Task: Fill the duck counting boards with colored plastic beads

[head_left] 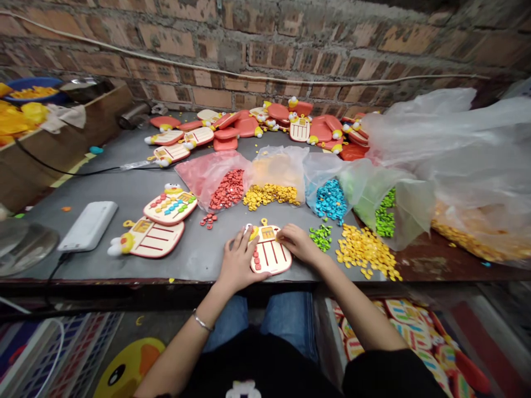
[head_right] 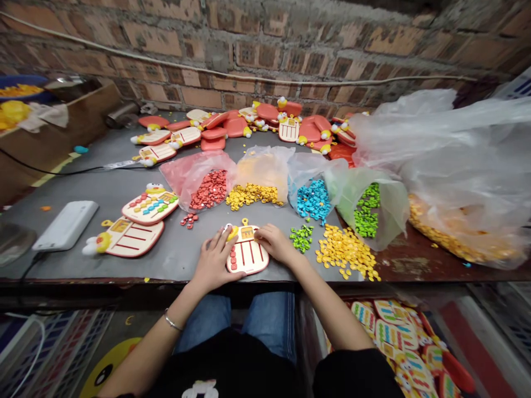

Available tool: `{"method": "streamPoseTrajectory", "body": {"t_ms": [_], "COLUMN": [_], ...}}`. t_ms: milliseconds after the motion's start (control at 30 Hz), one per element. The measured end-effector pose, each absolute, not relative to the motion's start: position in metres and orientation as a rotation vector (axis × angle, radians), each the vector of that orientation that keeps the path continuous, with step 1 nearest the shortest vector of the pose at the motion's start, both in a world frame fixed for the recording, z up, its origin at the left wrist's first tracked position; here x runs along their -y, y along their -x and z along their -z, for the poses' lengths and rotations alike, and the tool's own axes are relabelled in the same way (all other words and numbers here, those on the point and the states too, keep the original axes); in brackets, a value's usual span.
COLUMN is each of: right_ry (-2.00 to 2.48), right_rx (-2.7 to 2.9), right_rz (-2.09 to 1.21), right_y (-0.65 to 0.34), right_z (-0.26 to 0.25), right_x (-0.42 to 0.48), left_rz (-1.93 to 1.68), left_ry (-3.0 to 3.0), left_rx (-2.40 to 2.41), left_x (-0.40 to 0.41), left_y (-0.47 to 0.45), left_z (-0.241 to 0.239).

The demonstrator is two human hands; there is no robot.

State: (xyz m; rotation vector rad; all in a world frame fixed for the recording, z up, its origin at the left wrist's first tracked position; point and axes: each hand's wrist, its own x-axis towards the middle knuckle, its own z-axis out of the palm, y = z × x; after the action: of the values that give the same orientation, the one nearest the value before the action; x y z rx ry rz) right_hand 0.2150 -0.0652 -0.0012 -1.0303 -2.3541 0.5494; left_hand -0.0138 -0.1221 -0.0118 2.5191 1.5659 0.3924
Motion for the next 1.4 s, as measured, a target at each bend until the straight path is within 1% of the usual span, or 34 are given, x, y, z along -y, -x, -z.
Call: {"method": "streamPoseTrajectory", "body": {"t_ms": [233,300,400,433,500,567,667,733,800,900,1067,1200,1267,1400], "right_ry": [0.946,0.913,0.857,0.843,0.844,0.915,1.121,1.242,1.305,1.284,1.081,1.115,1.172,1.259], "right_rx": [2.221,2.209,2.162,2.155,2.172,2.163,2.126,2.198,2.316,2.335,2.054,2.079,2.199,2.412], "right_rz": [-0.840,-1.023,-1.384,-1.464,-1.513,-1.403,-0.950,-0.645,-0.484,-0.460,-0.694,-0.773,-0.709,-0.407], "right_y": [-0.182,-0.184,-0.193,-0.195,-0.194,-0.186,-0.163,-0.146,-0.133,-0.131,-0.175,-0.212,-0.218,-0.215], "right_z": [0.007,0.002,-0.006,-0.008,-0.009,-0.009,-0.004,0.002,0.007,0.010,-0.009,-0.019,-0.016,-0.005], "right_x": [0.061,0.058,0.047,0.042,0.031,0.016,-0.010,-0.027,-0.039,-0.042,-0.002,0.035,0.045,0.053], "left_rz": [-0.423,-0.418,-0.405,-0.404,-0.406,-0.402,-0.390,-0.389,-0.395,-0.427,-0.521,-0.554,-0.514,-0.446], "left_ry": [-2.542,-2.545,-2.542,-2.538,-2.527,-2.518,-2.518,-2.526,-2.532,-2.542,-2.632,-2.607,-2.569,-2.554], "left_rx": [-1.570,-1.549,-1.510,-1.505,-1.512,-1.519,-1.503,-1.480,-1.461,-1.435,-1.268,-1.256,-1.301,-1.308], "left_x": [0.122,0.122,0.122,0.122,0.122,0.122,0.121,0.121,0.121,0.122,0.125,0.124,0.123,0.122], "left_y": [0.015,0.015,0.015,0.014,0.014,0.014,0.014,0.015,0.015,0.017,0.021,0.022,0.021,0.019], "left_z": [0.015,0.016,0.016,0.015,0.015,0.015,0.015,0.014,0.014,0.015,0.016,0.016,0.016,0.014]}}
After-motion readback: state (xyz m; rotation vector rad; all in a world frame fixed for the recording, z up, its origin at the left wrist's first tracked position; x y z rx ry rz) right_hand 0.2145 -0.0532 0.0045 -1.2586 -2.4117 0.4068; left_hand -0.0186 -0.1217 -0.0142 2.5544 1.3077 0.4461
